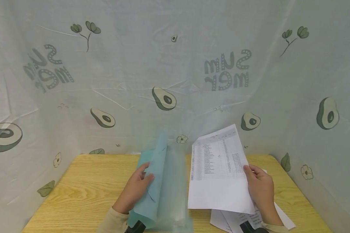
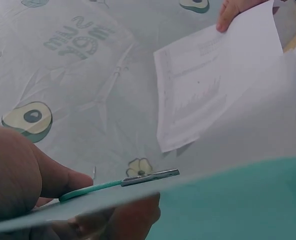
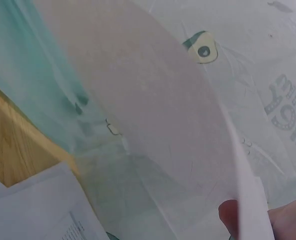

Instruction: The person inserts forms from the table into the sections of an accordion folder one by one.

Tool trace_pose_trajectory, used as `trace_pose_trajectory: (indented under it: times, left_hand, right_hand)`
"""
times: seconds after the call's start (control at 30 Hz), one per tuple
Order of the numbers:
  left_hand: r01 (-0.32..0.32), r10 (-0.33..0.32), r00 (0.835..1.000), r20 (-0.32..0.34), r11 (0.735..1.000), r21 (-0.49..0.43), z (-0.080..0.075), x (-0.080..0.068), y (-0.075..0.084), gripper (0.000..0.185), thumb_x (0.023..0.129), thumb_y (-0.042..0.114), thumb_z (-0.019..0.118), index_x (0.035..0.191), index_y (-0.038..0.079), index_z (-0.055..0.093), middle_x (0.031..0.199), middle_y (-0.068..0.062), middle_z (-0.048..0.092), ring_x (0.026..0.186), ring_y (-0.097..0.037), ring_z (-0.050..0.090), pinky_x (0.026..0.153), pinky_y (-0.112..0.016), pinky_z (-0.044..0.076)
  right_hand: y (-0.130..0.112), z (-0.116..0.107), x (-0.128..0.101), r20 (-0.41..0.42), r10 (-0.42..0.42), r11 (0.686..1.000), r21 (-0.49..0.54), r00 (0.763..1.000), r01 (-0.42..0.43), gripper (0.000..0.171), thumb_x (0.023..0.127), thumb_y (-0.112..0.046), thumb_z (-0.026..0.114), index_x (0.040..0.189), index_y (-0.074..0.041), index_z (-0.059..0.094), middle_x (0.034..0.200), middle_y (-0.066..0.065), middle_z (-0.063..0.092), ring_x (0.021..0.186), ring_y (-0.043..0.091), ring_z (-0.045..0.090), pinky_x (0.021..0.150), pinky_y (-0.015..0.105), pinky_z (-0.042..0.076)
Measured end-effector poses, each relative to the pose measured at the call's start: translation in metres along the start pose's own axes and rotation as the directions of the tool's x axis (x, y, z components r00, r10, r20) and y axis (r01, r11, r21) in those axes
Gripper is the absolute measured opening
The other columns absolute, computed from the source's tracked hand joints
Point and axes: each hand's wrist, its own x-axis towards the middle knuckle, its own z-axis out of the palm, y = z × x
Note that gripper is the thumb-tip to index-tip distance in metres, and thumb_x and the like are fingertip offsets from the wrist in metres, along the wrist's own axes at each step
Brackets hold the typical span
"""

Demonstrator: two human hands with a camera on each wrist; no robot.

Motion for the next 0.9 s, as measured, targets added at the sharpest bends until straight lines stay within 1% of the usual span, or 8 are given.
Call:
trace_pose_trajectory:
  times: [0.07,0.17,0.27,0.33,0.43,0.53,0.73,0.9]
  left_hand:
    - [-0.002,0.002,1.0,0.001,1.0,0.017,0.001,0.0,0.0,0.054,0.107,0.015,0.055,0.157,0.007,0.038,0.131,-0.021,0.064,0.109,-0.029,0.066,0.086,-0.047,0.054]
    - [0.002,-0.002,1.0,0.011,1.0,0.016,0.003,0.0,0.0,0.054,0.107,0.014,0.054,0.157,0.003,0.037,0.139,-0.025,0.059,0.119,-0.033,0.062,0.094,-0.051,0.051]
    - [0.011,-0.01,0.999,0.041,1.0,-0.016,0.005,-0.001,0.001,0.055,0.107,0.013,0.052,0.157,-0.001,0.035,0.149,-0.029,0.05,0.13,-0.038,0.055,0.102,-0.055,0.046]
    - [0.014,-0.012,0.998,0.061,0.999,-0.036,0.005,-0.001,0.002,0.055,0.108,0.013,0.051,0.157,-0.003,0.033,0.154,-0.03,0.045,0.135,-0.04,0.05,0.106,-0.057,0.044]
    - [0.02,-0.016,0.997,0.075,0.999,-0.049,0.004,-0.002,0.003,0.055,0.108,0.013,0.05,0.158,-0.001,0.032,0.152,-0.03,0.046,0.133,-0.041,0.052,0.102,-0.055,0.047]
    - [0.023,-0.019,0.997,0.073,0.998,-0.061,0.005,-0.002,0.002,0.054,0.108,0.013,0.051,0.158,0.003,0.035,0.148,-0.027,0.051,0.126,-0.037,0.057,0.097,-0.05,0.05]
    - [-0.007,0.014,0.997,0.082,0.997,-0.079,0.007,-0.002,0.001,0.053,0.108,0.012,0.05,0.158,0.003,0.035,0.145,-0.026,0.054,0.122,-0.034,0.06,0.093,-0.045,0.053]
    - [-0.023,0.029,0.996,0.081,0.997,-0.079,0.009,-0.002,0.002,0.052,0.108,0.01,0.049,0.158,0.002,0.035,0.138,-0.026,0.06,0.115,-0.031,0.064,0.089,-0.042,0.055]
  right_hand:
    - [-0.003,0.0,-0.002,-0.005,-0.003,1.0,0.002,1.0,0.003,0.049,0.106,-0.039,0.059,0.127,0.004,0.069,0.096,0.021,0.076,0.06,0.01,0.062,0.049,0.027,0.049]
    - [-0.007,0.001,-0.004,-0.006,-0.008,1.0,0.009,1.0,0.008,0.049,0.105,-0.04,0.059,0.126,0.003,0.07,0.097,0.022,0.076,0.06,0.009,0.062,0.049,0.027,0.049]
    - [-0.01,0.003,-0.007,-0.006,-0.009,1.0,0.018,1.0,0.009,0.048,0.105,-0.04,0.059,0.126,0.003,0.07,0.098,0.022,0.076,0.06,0.009,0.063,0.05,0.026,0.05]
    - [-0.012,0.004,-0.008,-0.005,-0.013,1.0,0.023,1.0,0.013,0.048,0.105,-0.04,0.059,0.126,0.002,0.07,0.098,0.021,0.076,0.061,0.009,0.063,0.05,0.026,0.05]
    - [-0.013,0.006,-0.009,-0.005,-0.018,0.999,0.026,1.0,0.019,0.048,0.105,-0.039,0.06,0.127,0.003,0.07,0.098,0.022,0.076,0.061,0.01,0.064,0.049,0.026,0.051]
    - [-0.014,0.005,-0.01,-0.006,-0.025,0.999,0.024,1.0,0.025,0.049,0.105,-0.039,0.06,0.128,0.003,0.069,0.098,0.022,0.076,0.061,0.01,0.064,0.049,0.026,0.051]
    - [-0.019,0.001,-0.012,-0.018,-0.031,0.999,0.033,0.999,0.031,0.05,0.105,-0.04,0.059,0.127,0.003,0.07,0.093,0.019,0.076,0.058,0.009,0.063,0.048,0.026,0.05]
    - [-0.025,0.003,-0.016,-0.018,-0.035,0.998,0.059,0.999,0.036,0.047,0.105,-0.039,0.061,0.125,0.002,0.071,0.091,0.017,0.076,0.059,0.008,0.062,0.049,0.026,0.05]
